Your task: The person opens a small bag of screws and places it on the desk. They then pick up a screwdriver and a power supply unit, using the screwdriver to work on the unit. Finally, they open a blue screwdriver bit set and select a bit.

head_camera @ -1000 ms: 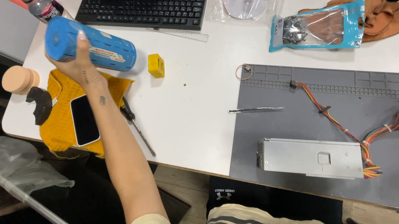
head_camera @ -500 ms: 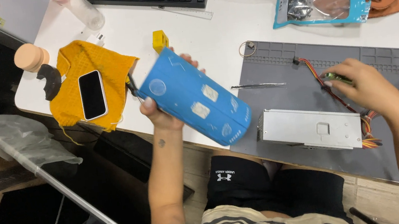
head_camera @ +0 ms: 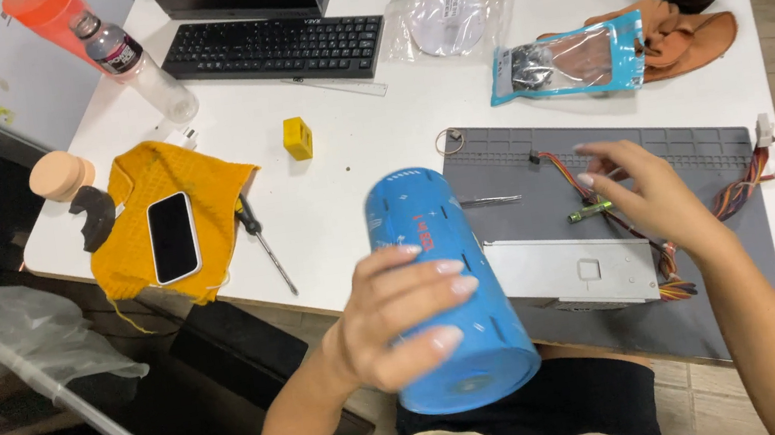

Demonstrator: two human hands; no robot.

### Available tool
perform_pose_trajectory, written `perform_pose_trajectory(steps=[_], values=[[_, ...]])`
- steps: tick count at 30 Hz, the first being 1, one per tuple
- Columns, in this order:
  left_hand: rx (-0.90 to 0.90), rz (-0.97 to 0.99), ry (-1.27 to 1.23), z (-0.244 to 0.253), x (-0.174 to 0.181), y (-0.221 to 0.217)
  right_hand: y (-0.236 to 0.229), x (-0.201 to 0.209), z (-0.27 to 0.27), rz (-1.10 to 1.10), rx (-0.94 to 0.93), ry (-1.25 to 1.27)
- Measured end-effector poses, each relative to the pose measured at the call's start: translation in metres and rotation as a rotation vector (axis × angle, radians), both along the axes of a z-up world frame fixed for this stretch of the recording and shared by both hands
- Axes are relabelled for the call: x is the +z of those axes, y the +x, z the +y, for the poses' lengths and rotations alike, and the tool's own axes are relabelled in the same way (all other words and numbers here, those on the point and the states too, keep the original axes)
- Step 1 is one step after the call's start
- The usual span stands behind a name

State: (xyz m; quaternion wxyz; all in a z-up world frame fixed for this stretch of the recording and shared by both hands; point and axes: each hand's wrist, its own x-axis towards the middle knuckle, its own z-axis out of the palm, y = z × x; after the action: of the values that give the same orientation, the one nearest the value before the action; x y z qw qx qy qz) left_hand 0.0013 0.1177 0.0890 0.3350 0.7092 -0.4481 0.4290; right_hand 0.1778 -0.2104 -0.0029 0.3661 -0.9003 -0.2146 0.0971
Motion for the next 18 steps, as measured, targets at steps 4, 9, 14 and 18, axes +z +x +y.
perform_pose_trajectory(steps=[4,9,14,18], values=[[0.287,-0.594,0.353,-0.024,-0.003,0.014,-0.044,0.051,0.033,0.415,-0.073,0.663],[0.257,-0.718,0.418,-0.038,-0.021,0.026,-0.098,0.067,0.056,0.802,0.331,0.857],[0.276,-0.650,0.472,-0.049,-0.035,0.021,-0.120,0.045,0.065,0.923,0.212,0.987],[0.400,-0.342,0.536,-0.038,-0.040,0.009,-0.121,0.003,0.054,1.086,-0.011,1.132]])
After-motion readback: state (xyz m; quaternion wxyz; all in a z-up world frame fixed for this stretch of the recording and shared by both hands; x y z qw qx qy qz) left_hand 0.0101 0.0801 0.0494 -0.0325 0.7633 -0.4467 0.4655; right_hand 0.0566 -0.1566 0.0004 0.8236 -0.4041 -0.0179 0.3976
